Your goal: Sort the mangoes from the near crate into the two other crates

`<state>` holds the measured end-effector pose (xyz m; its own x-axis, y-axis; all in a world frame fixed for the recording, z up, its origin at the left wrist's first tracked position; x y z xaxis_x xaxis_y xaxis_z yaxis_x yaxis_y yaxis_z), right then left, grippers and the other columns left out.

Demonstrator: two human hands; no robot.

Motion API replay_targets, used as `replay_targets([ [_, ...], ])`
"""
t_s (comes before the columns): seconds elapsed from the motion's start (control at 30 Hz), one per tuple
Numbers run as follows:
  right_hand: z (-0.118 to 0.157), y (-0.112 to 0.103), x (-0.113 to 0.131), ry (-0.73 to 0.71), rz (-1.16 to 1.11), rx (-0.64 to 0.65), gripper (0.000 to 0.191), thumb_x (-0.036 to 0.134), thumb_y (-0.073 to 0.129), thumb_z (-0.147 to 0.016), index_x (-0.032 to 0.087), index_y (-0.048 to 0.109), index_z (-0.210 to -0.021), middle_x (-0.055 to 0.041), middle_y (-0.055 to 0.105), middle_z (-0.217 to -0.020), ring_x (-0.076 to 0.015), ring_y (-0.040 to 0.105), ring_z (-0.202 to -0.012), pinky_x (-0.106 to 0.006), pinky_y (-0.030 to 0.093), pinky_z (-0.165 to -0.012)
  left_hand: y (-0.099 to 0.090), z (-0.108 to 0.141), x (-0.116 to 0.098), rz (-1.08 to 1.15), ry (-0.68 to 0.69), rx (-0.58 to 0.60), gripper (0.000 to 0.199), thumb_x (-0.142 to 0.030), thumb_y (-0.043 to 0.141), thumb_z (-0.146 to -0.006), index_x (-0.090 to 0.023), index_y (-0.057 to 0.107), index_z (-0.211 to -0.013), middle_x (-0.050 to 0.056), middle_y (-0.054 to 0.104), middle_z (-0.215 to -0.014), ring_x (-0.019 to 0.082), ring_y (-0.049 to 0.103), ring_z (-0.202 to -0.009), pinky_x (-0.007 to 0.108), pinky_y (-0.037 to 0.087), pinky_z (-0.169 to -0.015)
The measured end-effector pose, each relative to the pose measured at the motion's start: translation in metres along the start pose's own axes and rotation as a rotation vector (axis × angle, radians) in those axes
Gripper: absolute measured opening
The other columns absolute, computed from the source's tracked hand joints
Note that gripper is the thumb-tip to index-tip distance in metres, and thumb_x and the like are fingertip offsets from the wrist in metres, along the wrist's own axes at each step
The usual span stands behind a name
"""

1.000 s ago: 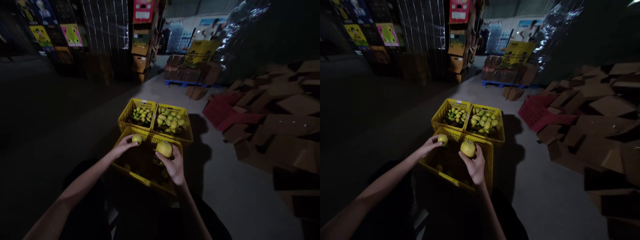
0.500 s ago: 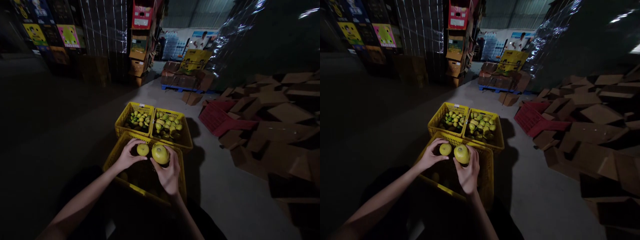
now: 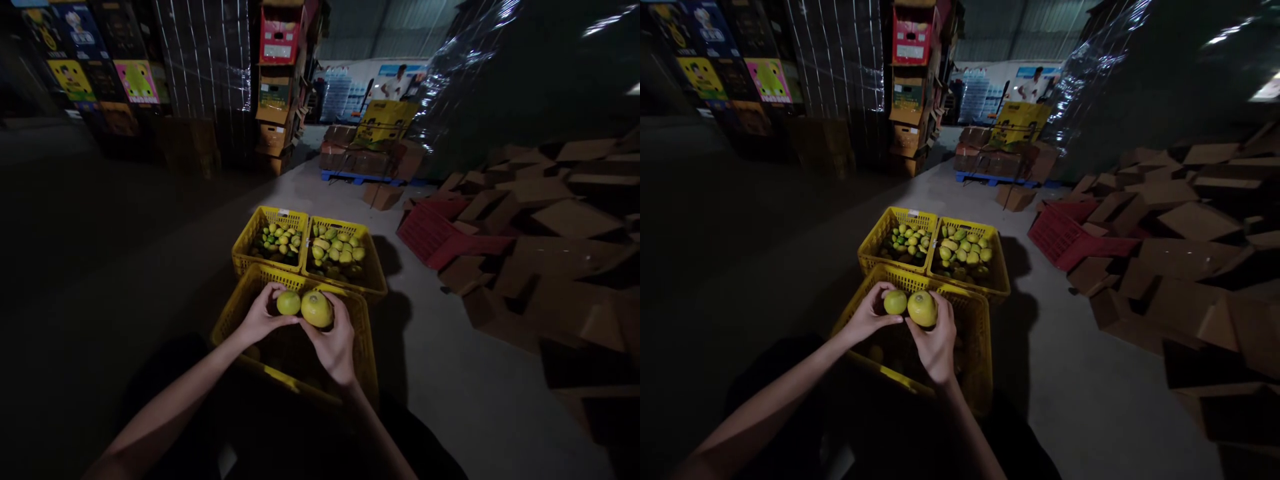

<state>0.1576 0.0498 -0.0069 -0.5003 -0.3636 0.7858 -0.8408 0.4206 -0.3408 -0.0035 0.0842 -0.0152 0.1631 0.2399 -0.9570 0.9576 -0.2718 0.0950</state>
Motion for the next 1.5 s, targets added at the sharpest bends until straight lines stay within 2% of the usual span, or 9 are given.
replay_targets([
  [0.17,0.000,-0.003,0.015,-0.110,0.084,-0.026,0.044,0.023,0.065,-0.074,0.023,0.051,-0.117,-0.0092,0.057,-0.111,-0.0259,0.057,-0.104,-0.046,0.047,-0.093,-0.005,0.005,-0.008,-0.283,0.119,-0.029,0.047,-0.033,0.079,-0.065,-0.020,0.059,-0.105,0.007,0.064,-0.106,0.024,0.058,-0.103,0.035,0.041,-0.094],
  [0.33,-0.001,-0.007,0.015,-0.098,0.050,0.000,0.047,0.026,0.067,-0.074,0.023,0.052,-0.118,-0.0098,0.058,-0.115,-0.0257,0.056,-0.109,-0.046,0.045,-0.097,-0.011,0.003,-0.013,-0.311,0.184,-0.089,0.050,-0.034,0.084,-0.057,-0.020,0.066,-0.102,0.009,0.062,-0.105,0.025,0.055,-0.104,0.037,0.041,-0.094],
  [0.43,-0.006,-0.007,0.007,0.133,-0.161,0.091,0.053,0.034,0.076,-0.066,0.022,0.055,-0.113,-0.0082,0.062,-0.112,-0.0263,0.060,-0.104,-0.043,0.049,-0.092,-0.013,-0.001,-0.003,-0.099,-0.014,-0.065,0.052,-0.040,0.084,-0.055,-0.016,0.067,-0.097,0.008,0.064,-0.096,0.022,0.058,-0.091,0.034,0.045,-0.086],
  [0.53,-0.003,0.003,-0.002,0.547,-0.526,0.249,0.050,0.046,0.071,-0.069,0.021,0.056,-0.110,-0.0070,0.068,-0.099,-0.0236,0.068,-0.081,-0.036,0.057,-0.066,-0.006,-0.001,0.013,0.231,-0.342,0.016,0.050,-0.053,0.073,-0.067,-0.012,0.066,-0.095,0.008,0.066,-0.085,0.015,0.060,-0.072,0.028,0.049,-0.071],
  [0.67,0.009,0.019,-0.009,1.007,-0.768,0.419,0.046,0.060,0.056,-0.077,0.017,0.062,-0.089,-0.0059,0.068,-0.063,-0.0165,0.060,-0.043,-0.025,0.045,-0.038,0.003,0.004,0.026,0.452,-0.639,0.076,0.048,-0.056,0.060,-0.079,-0.009,0.067,-0.086,0.009,0.068,-0.072,0.011,0.060,-0.060,0.022,0.050,-0.063],
  [0.9,0.017,0.035,-0.025,1.210,-0.954,0.537,0.049,0.061,0.042,-0.082,0.017,0.062,-0.075,-0.0037,0.064,-0.050,-0.0143,0.056,-0.038,-0.021,0.039,-0.035,0.002,0.005,0.034,0.517,-0.760,0.059,0.044,-0.052,0.057,-0.083,-0.009,0.067,-0.082,0.008,0.067,-0.068,0.010,0.059,-0.056,0.020,0.049,-0.062],
  [1.13,0.014,0.033,-0.021,1.086,-0.856,0.468,0.042,0.059,0.059,-0.072,0.018,0.061,-0.078,-0.0048,0.067,-0.064,-0.0165,0.063,-0.051,-0.027,0.050,-0.046,0.000,0.005,0.035,0.465,-0.679,-0.007,0.046,-0.054,0.064,-0.076,-0.011,0.064,-0.094,0.008,0.067,-0.082,0.012,0.063,-0.066,0.025,0.052,-0.071],
  [1.33,-0.004,0.011,-0.018,0.568,-0.489,0.003,0.058,0.038,0.083,-0.051,0.022,0.048,-0.095,-0.0039,0.065,-0.096,-0.0227,0.064,-0.088,-0.041,0.054,-0.080,-0.013,-0.002,0.007,0.099,-0.160,-0.147,0.048,-0.033,0.080,-0.064,-0.019,0.060,-0.104,0.003,0.062,-0.102,0.014,0.058,-0.092,0.025,0.044,-0.086],
  [1.5,-0.004,0.012,-0.006,0.154,-0.198,0.024,0.060,0.036,0.078,-0.061,0.021,0.048,-0.111,-0.0080,0.061,-0.107,-0.0226,0.059,-0.097,-0.042,0.048,-0.089,-0.015,-0.002,0.003,0.071,-0.043,-0.189,0.047,-0.029,0.084,-0.056,-0.018,0.058,-0.094,0.002,0.062,-0.094,0.017,0.057,-0.091,0.028,0.043,-0.085],
])
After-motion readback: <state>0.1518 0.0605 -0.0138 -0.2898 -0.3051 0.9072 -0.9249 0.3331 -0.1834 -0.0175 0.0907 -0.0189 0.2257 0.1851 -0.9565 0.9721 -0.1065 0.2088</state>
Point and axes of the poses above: each hand's wrist, its own z-axis away from the middle knuckle, its own y-axis out of the palm, x = y × z, the point moved 5 cm from there along -z, towards the middle knuckle
